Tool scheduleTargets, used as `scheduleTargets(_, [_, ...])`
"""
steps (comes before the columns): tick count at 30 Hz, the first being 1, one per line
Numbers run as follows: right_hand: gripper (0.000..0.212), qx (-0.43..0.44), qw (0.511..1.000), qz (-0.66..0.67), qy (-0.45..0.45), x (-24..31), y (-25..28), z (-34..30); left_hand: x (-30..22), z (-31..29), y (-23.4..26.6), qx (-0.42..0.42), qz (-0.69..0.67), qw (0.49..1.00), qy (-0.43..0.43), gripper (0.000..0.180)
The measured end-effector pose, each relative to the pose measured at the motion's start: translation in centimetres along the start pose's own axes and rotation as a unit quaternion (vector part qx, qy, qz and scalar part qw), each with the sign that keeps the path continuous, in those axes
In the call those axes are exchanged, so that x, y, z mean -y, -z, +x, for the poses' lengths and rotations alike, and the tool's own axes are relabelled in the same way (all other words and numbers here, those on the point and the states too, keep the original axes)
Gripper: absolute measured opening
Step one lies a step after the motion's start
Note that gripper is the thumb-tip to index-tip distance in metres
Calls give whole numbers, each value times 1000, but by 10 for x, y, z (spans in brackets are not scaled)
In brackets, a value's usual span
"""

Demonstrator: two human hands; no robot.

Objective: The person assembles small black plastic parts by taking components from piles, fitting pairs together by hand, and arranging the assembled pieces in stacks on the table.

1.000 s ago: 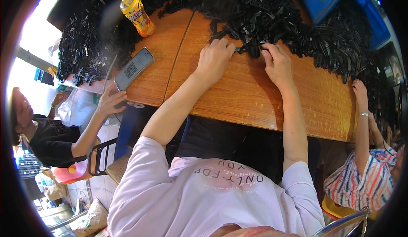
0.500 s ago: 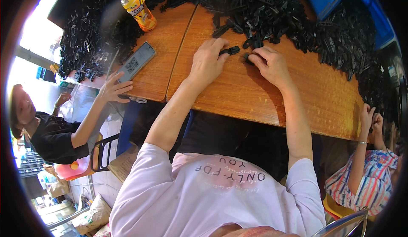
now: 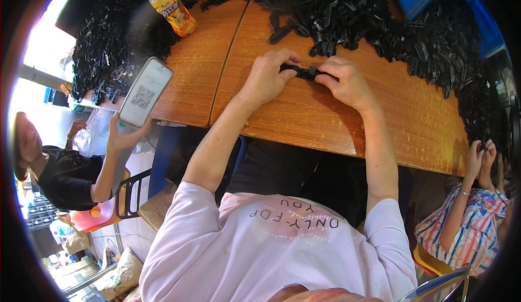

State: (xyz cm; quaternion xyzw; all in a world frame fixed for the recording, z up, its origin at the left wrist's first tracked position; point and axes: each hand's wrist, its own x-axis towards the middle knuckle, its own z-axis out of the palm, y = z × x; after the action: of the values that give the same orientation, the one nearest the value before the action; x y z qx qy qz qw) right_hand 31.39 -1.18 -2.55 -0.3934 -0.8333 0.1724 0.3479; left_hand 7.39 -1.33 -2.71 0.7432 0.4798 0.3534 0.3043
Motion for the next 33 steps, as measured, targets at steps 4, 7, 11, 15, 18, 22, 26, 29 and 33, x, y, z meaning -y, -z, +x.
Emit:
scheduleTargets(4, [13,4,999,-32,31,-4,-1,-1,-2,3,-3,13,-5,1000,-22,30])
scheduleTargets(7, [14,-14,989,-125,82,0,-19,8,0,7,-5,20,-3,999,-47,30])
scheduleTargets(11, [12,-25,990,-117,72,2,-26,6,-5,2,4,53,-29,998,-7,36])
scheduleTargets(15, [17,-129,991,30,-13,-17,-35,13,-8,-3,19,150,-129,980,8,42])
scheduleTargets(18, [23,-157,978,-135,-20,-18,-33,16,0,11,12,1,-114,993,27,43])
scheduleTargets(22, [23,-113,944,-289,-114,-19,-35,16,17,44,12,-209,98,973,6,31])
scheduleTargets(26, [18,-112,953,-261,-106,-15,-33,12,52,57,7,-208,189,959,-47,17])
scheduleTargets(29, [16,-150,981,-120,22,-16,-23,3,34,52,2,-159,107,981,-15,12])
scheduleTargets(33, [12,-98,993,-31,-51,-18,-26,2,21,36,-3,-98,118,980,-125,14])
